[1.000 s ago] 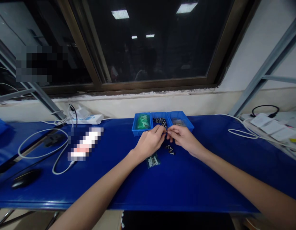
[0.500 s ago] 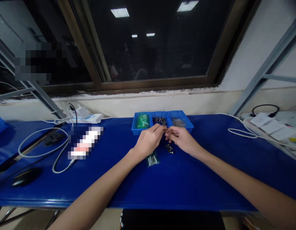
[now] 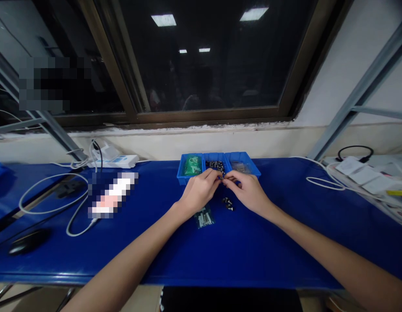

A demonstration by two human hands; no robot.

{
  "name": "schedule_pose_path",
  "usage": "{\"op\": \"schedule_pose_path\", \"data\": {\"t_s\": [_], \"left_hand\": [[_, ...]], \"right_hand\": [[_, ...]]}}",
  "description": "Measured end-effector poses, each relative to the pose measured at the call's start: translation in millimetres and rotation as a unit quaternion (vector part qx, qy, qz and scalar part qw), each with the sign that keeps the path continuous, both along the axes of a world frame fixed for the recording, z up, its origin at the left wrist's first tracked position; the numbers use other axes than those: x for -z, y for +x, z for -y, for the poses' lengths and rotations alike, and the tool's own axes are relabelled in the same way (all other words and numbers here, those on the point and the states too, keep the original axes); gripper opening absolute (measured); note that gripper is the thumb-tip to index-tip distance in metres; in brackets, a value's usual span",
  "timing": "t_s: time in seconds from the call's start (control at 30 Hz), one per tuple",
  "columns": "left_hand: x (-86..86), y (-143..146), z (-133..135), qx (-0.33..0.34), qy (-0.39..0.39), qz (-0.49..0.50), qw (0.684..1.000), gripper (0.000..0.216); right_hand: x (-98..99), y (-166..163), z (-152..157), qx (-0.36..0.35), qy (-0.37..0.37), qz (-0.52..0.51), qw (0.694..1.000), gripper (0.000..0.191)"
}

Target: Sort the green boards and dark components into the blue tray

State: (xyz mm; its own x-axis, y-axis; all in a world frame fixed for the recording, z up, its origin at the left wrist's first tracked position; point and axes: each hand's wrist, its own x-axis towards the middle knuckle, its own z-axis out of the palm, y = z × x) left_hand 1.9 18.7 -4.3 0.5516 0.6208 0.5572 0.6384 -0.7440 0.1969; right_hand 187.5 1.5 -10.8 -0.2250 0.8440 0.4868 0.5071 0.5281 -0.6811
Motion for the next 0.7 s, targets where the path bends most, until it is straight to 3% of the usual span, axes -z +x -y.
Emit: {"op": "schedule_pose_path", "data": {"t_s": [0.37,0.57,0.7], "left_hand": [[1.8,-0.5,0.2,-0.010,0.005,-0.023,1.000,0.018],[0.0,0.6,2.1,-0.013,-0.012,-0.041,0.999,0.020],[-2.6,1.3,4.7,-0.006,-0.019,-0.011,1.000,0.019]], "right_hand": [[-1.2,0.2,3.4,0.004,0.060,0.060,0.996,0.016],[8.0,2.6,-3.0,-0.007,0.039,0.091,0.995,0.011],[9.0,0.3,-2.2,-0.015,0.013,0.084,0.996,0.020]]}}
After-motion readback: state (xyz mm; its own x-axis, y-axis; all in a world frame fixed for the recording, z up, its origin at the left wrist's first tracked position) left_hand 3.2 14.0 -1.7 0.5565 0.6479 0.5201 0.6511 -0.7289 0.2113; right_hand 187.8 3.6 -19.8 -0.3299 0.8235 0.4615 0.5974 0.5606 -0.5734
